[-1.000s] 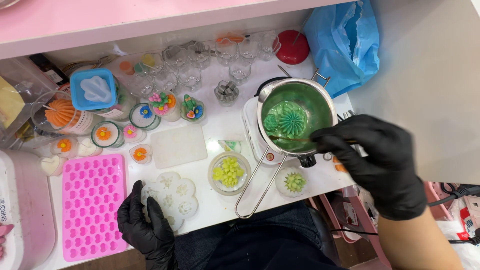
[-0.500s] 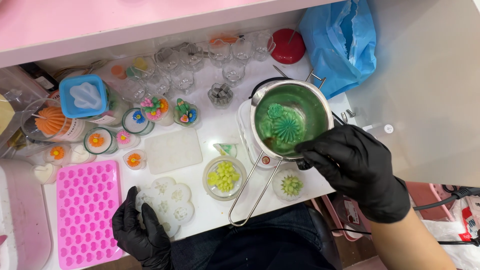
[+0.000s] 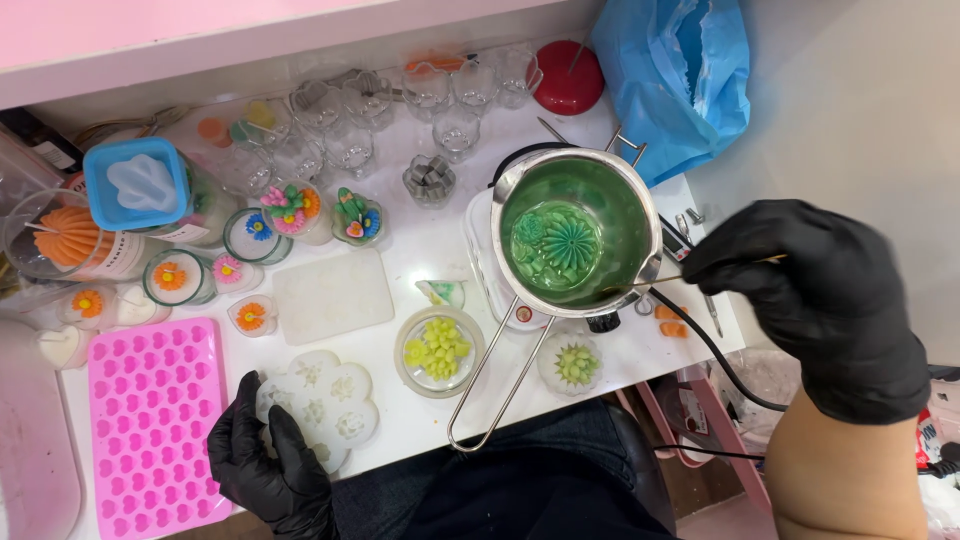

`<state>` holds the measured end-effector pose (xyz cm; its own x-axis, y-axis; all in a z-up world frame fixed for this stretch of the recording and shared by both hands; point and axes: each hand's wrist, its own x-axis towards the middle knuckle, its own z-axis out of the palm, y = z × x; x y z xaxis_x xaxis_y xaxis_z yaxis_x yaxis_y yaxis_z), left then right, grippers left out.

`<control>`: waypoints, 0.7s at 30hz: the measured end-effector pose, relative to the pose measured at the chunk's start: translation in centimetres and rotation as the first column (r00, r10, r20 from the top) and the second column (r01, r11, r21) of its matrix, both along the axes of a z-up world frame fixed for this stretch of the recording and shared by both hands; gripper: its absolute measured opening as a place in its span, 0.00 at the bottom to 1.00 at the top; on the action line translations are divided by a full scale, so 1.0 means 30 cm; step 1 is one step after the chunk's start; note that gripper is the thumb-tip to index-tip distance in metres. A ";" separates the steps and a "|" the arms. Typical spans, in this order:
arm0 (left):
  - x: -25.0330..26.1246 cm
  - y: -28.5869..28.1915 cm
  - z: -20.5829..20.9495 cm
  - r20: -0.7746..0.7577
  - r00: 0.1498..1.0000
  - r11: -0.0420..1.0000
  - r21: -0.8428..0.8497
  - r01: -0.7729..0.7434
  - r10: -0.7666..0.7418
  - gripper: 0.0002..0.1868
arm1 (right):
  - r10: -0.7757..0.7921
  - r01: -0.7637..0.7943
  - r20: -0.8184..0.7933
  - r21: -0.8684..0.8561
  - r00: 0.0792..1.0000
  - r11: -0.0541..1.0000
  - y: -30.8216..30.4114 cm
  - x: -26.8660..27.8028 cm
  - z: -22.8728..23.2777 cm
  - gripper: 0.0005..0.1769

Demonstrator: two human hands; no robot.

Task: Melting green wax and preparing molds for candle creation in a studio setting.

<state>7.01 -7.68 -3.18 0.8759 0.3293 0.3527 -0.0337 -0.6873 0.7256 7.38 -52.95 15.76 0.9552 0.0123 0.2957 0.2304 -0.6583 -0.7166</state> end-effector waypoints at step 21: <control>-0.001 0.000 0.012 0.025 1.000 1.000 -0.001 0.004 -0.004 0.19 | -0.017 -0.001 -0.060 -0.292 0.998 0.956 0.076 0.065 0.076 0.03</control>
<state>6.97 -7.69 -2.82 0.8679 0.3267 0.3741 -0.0544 -0.6861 0.7255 9.34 -50.65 18.02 0.9719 0.0813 0.2211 0.1856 -0.8424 -0.5059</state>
